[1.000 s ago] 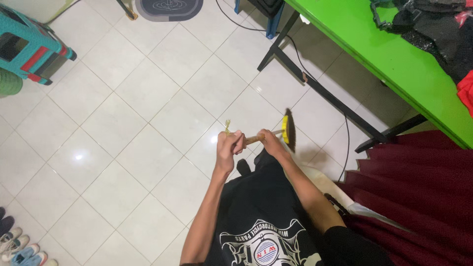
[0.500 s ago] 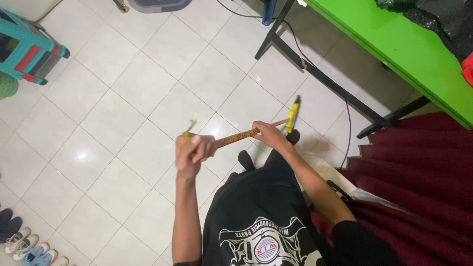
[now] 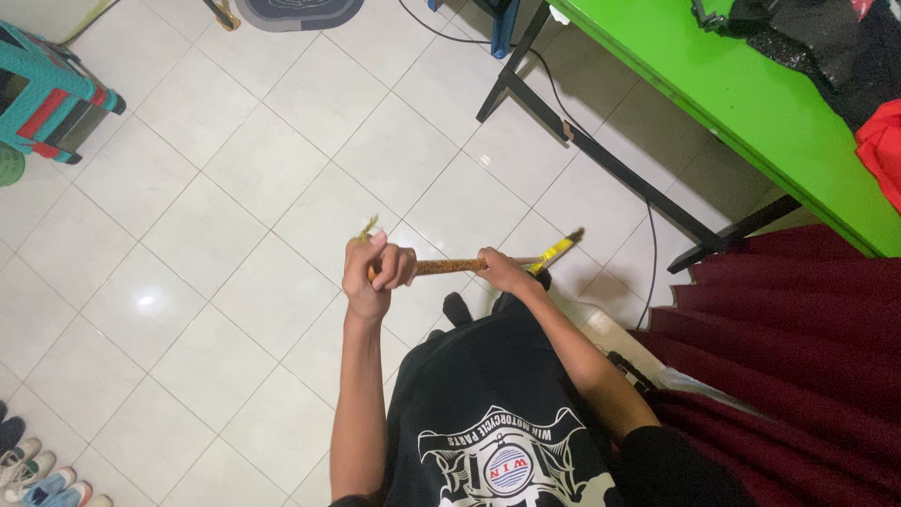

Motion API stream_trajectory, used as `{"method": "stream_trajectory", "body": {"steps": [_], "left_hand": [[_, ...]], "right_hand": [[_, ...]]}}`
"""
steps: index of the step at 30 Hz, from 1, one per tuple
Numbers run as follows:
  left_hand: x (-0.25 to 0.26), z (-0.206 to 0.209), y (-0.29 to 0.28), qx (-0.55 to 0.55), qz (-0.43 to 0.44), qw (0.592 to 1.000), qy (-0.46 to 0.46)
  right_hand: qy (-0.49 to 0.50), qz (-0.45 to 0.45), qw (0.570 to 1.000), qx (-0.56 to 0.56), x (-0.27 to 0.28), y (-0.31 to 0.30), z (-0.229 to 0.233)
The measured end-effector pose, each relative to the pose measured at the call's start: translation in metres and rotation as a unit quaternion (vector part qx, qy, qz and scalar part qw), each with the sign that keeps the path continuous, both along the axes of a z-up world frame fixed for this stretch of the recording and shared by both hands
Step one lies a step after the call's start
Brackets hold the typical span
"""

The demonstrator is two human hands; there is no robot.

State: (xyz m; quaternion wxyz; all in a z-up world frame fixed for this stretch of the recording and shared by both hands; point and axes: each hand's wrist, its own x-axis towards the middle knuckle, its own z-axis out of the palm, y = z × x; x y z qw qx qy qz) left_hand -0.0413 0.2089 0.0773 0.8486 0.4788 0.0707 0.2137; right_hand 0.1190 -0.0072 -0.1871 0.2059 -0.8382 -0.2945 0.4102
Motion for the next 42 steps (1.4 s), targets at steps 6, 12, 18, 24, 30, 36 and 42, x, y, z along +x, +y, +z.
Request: {"method": "stream_trajectory", "body": {"steps": [6, 12, 18, 24, 30, 36, 42], "left_hand": [[0.037, -0.008, -0.02, -0.007, 0.007, 1.0, 0.003], [0.072, -0.005, -0.063, 0.031, 0.023, 0.999, 0.037], [0.113, 0.006, -0.09, 0.002, 0.012, 0.998, 0.057], [0.164, 0.007, -0.119, 0.008, 0.025, 0.999, 0.038], [0.19, 0.0, -0.129, 0.073, -0.004, 0.997, -0.008], [0.182, -0.018, -0.125, 0.101, -0.034, 0.994, -0.01], [0.167, -0.029, -0.12, 0.168, -0.102, 0.981, -0.003]], "right_hand": [[-0.019, -0.021, 0.994, 0.11, 0.023, -0.006, -0.019], [-0.032, -0.003, 0.976, 0.216, 0.053, -0.024, -0.048], [-0.027, -0.002, 0.981, 0.193, 0.084, -0.046, -0.045], [0.03, 0.004, 0.978, 0.205, 0.129, -0.074, -0.06], [0.055, 0.004, 0.984, 0.17, 0.149, -0.085, -0.056], [0.068, -0.038, 0.971, 0.226, 0.133, -0.086, -0.062], [0.094, -0.054, 0.976, 0.189, 0.122, -0.078, -0.062]]}}
